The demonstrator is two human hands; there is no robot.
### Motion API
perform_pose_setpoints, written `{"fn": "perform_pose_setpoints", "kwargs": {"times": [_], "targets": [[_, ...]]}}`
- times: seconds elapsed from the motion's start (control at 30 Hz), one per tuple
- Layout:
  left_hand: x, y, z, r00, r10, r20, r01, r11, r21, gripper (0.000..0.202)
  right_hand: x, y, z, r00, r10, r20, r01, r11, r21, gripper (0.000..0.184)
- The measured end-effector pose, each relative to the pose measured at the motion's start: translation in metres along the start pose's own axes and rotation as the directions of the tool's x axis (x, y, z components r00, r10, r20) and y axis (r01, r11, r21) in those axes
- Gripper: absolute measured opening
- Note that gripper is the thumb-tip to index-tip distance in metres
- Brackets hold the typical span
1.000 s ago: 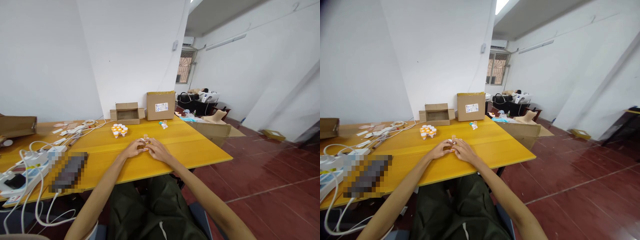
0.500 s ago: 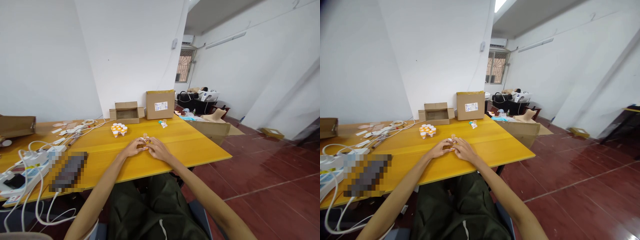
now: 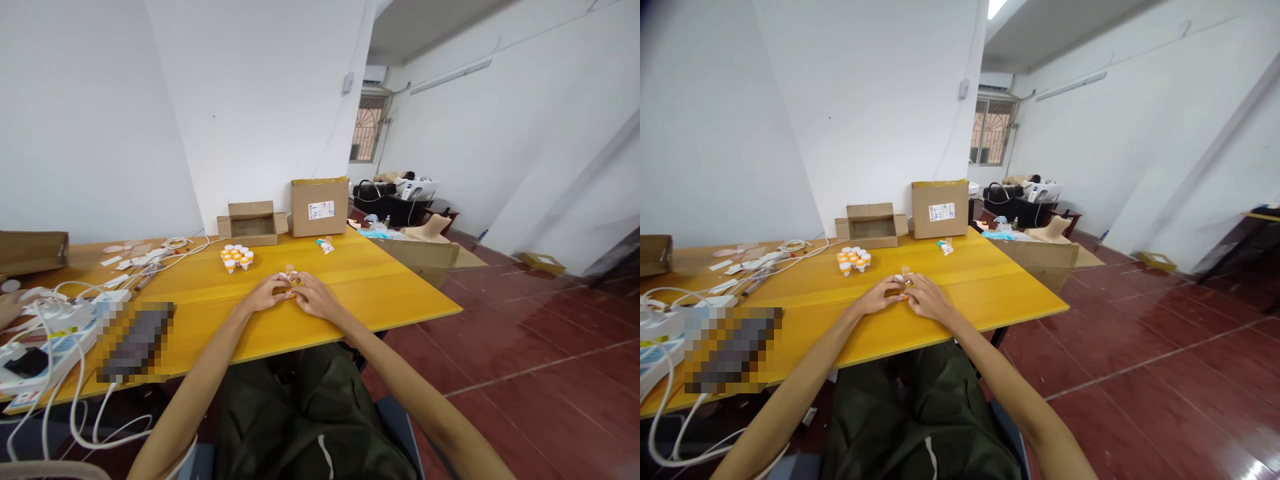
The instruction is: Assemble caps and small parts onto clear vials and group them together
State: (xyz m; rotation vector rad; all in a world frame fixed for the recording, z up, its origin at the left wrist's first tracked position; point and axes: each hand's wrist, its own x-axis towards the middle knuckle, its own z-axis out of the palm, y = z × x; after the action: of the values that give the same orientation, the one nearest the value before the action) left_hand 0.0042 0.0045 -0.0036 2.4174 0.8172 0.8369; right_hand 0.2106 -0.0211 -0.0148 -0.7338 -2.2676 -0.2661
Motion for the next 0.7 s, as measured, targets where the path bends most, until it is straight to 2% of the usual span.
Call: {"fn": "perform_pose_setpoints", "kwargs": {"times": [0.7], "targets": [[0.0000,0.0008,-0.0006,1.000,0.021,0.001,-0.021,1.000,0.001,0.025,-0.0012,0.0012,0.0014,1.000,0.003,0.014,-0.003,1.000,0.017,0.026]]}}
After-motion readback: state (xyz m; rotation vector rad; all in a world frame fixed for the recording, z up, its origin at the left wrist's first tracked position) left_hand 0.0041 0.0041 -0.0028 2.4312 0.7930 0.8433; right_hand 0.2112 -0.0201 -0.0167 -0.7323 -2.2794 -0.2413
